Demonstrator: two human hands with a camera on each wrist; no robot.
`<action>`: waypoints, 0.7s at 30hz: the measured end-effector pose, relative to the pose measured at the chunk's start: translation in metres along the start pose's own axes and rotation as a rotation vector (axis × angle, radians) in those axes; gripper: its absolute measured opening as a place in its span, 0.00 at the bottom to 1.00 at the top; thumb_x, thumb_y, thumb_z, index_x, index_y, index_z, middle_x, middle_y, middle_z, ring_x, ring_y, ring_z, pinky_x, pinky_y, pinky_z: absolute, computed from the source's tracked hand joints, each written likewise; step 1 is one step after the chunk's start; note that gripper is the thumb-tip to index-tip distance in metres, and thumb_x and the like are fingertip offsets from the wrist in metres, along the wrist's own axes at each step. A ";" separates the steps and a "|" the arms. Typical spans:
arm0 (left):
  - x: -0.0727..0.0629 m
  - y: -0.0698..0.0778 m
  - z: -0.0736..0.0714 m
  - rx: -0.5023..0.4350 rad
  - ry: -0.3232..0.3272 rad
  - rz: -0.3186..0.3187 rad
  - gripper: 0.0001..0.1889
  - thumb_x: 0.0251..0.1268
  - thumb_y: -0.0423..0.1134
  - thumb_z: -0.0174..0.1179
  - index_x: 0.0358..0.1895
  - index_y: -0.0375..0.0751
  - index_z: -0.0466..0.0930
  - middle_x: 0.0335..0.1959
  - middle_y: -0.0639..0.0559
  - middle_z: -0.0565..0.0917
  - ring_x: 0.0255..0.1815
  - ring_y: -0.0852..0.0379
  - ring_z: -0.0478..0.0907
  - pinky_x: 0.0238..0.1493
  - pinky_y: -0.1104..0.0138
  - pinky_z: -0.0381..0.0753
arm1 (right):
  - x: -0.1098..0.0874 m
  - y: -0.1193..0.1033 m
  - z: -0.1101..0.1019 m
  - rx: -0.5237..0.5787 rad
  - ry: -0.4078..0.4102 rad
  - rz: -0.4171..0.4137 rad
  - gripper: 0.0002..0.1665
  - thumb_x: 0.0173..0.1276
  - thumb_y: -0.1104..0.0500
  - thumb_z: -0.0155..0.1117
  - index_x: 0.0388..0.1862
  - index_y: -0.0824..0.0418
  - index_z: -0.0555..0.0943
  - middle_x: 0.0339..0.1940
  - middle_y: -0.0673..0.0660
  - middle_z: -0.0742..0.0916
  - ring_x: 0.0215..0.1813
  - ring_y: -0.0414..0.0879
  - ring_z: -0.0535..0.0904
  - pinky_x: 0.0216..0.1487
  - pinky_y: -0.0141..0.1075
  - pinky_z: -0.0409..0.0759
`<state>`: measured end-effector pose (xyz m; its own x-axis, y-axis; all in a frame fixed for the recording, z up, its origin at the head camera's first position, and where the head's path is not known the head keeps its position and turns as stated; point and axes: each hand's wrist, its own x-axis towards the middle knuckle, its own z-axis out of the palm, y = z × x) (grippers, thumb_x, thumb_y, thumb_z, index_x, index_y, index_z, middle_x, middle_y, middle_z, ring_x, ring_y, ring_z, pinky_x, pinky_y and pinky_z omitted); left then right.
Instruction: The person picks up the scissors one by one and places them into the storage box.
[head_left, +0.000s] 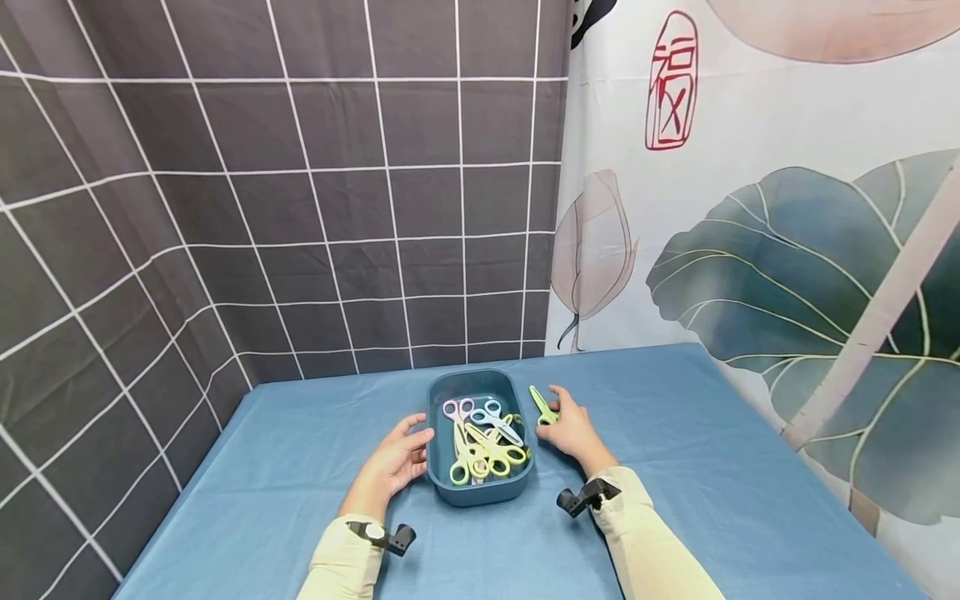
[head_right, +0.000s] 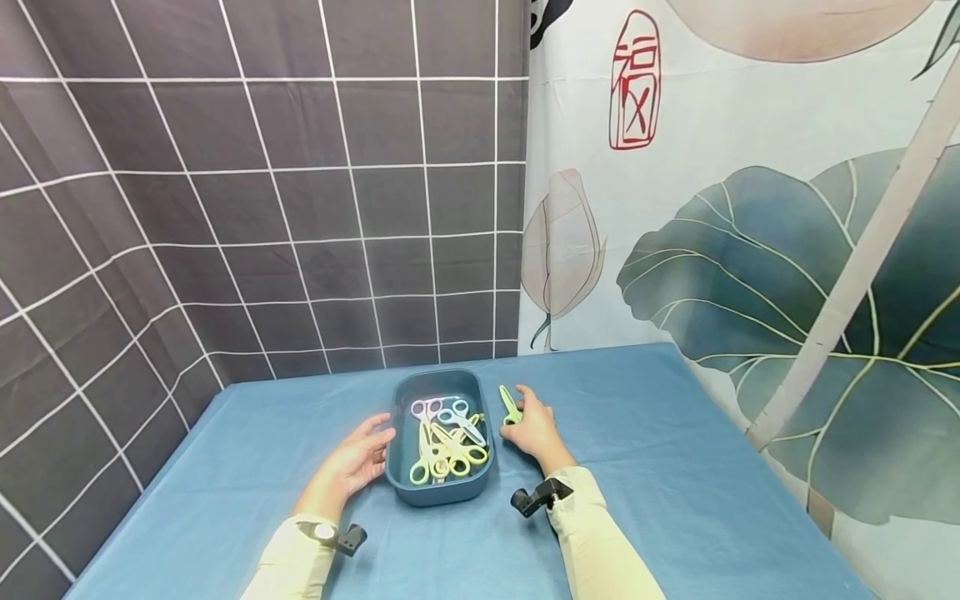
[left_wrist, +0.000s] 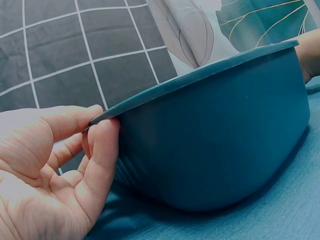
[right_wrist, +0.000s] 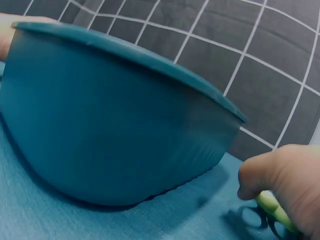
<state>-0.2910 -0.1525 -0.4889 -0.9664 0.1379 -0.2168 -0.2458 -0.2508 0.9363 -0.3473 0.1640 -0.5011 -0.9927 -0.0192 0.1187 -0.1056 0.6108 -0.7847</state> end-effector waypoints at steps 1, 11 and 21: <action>0.000 0.000 0.000 -0.001 0.001 0.000 0.28 0.76 0.34 0.56 0.73 0.42 0.57 0.27 0.54 0.75 0.23 0.64 0.72 0.22 0.75 0.77 | 0.000 0.000 0.000 -0.033 -0.007 -0.003 0.50 0.54 0.62 0.71 0.76 0.62 0.62 0.63 0.67 0.81 0.64 0.66 0.68 0.61 0.58 0.72; 0.001 -0.003 -0.001 0.001 -0.005 0.002 0.28 0.76 0.34 0.56 0.73 0.41 0.57 0.28 0.53 0.76 0.24 0.64 0.71 0.23 0.74 0.77 | -0.003 -0.001 -0.001 0.000 0.003 0.011 0.48 0.53 0.65 0.71 0.75 0.62 0.65 0.62 0.68 0.80 0.64 0.65 0.66 0.60 0.58 0.72; 0.005 -0.002 -0.003 0.004 -0.014 0.008 0.28 0.77 0.34 0.54 0.74 0.41 0.56 0.29 0.53 0.75 0.24 0.64 0.70 0.22 0.75 0.76 | -0.002 -0.027 -0.010 0.117 0.005 -0.124 0.43 0.57 0.65 0.71 0.73 0.61 0.69 0.63 0.66 0.80 0.64 0.65 0.72 0.60 0.58 0.74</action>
<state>-0.2956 -0.1539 -0.4929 -0.9671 0.1497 -0.2056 -0.2380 -0.2481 0.9390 -0.3419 0.1554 -0.4742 -0.9715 -0.0845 0.2216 -0.2333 0.5078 -0.8293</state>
